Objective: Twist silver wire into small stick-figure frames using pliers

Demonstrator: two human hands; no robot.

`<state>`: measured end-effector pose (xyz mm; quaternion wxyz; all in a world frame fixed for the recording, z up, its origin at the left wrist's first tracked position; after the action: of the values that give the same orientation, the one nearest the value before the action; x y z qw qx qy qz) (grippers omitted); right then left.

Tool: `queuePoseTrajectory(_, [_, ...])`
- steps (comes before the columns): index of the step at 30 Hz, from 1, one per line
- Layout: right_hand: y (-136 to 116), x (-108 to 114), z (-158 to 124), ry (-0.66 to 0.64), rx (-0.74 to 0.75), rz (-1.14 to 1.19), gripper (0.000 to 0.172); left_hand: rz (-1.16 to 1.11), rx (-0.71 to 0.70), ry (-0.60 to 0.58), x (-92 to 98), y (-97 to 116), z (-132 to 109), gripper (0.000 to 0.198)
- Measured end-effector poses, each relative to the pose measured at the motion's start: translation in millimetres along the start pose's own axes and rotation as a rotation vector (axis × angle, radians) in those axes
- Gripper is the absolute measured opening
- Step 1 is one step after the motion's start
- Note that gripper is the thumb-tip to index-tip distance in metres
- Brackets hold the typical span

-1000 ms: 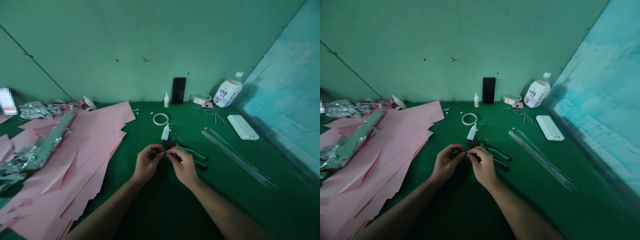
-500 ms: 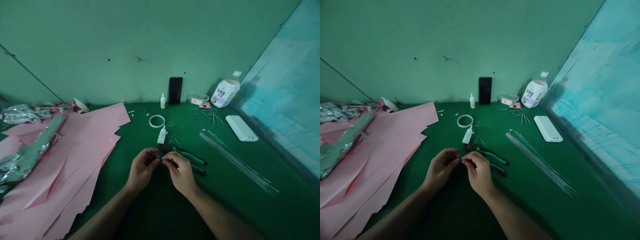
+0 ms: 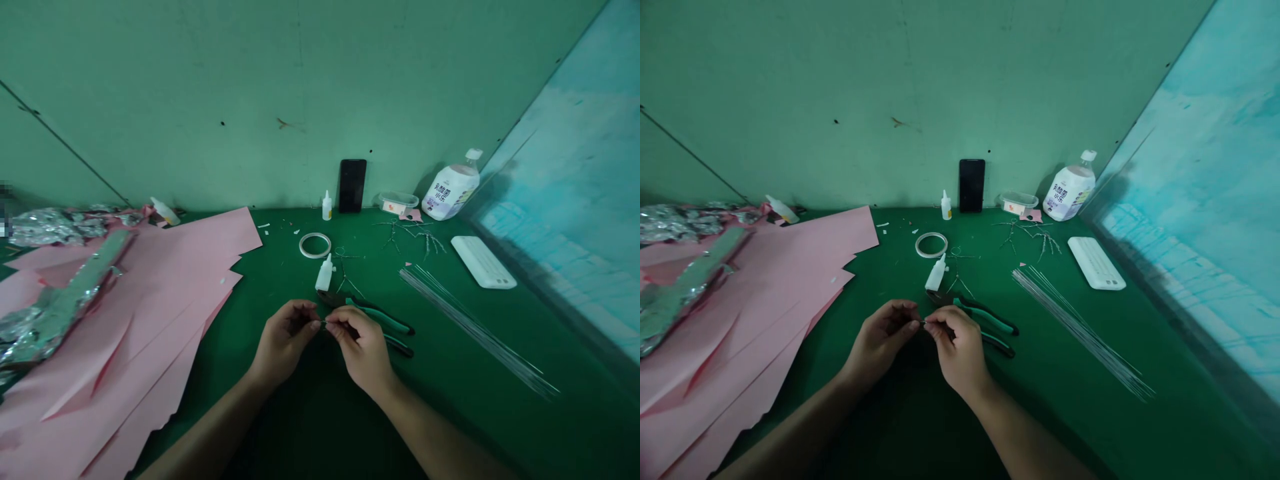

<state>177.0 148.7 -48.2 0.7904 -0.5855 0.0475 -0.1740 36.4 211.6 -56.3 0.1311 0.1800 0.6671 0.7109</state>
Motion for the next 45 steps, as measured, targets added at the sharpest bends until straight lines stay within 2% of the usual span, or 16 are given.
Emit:
queuePoseTrajectory(5, [1.8, 0.4, -0.4, -0.002, -0.076, 0.063, 0.007, 0.009, 0.008, -0.010, 0.6, 0.1, 1.6, 0.022])
queuePoseTrajectory(10, [4.2, -0.2, 2.1, -0.027, -0.149, 0.121, 0.006, -0.017, 0.050, -0.108, -0.6, 0.4, 1.7, 0.024])
queuePoseTrajectory(19, [5.7, -3.3, 2.9, -0.068, -0.295, 0.273, 0.010, -0.234, 0.132, -0.263, 0.0, -1.5, 2.8, 0.020])
queuePoseTrajectory(27, [20.6, -7.6, -8.8, 0.084, -0.419, 0.496, 0.017, -0.384, 0.154, -0.225, 0.6, -8.4, 6.8, 0.029])
queuePoseTrajectory(34, [22.1, -9.7, -9.2, 0.097, -0.494, 0.669, 0.014, -0.402, 0.162, -0.128, 2.0, -9.5, 6.4, 0.029])
queuePoseTrajectory(40, [22.3, -11.0, -12.2, 0.078, -0.470, 0.646, 0.011, -0.410, 0.159, -0.086, 2.7, -9.1, 5.1, 0.024])
queuePoseTrajectory(45, [24.5, -9.8, -13.7, 0.074, -0.421, 0.559, 0.012, -0.406, 0.140, -0.101, 0.8, -6.9, 4.4, 0.020])
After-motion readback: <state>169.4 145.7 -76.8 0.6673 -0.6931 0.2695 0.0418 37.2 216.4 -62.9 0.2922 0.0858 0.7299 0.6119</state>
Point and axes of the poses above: each hand's wrist, its own z-axis towards the middle knuckle, its own x-axis out of the back of the hand, y = z × x, the point moved 5 cm from there along z, towards the middle knuckle, and after that the axes turned 2 degrees about z, right-handed, at the moved point
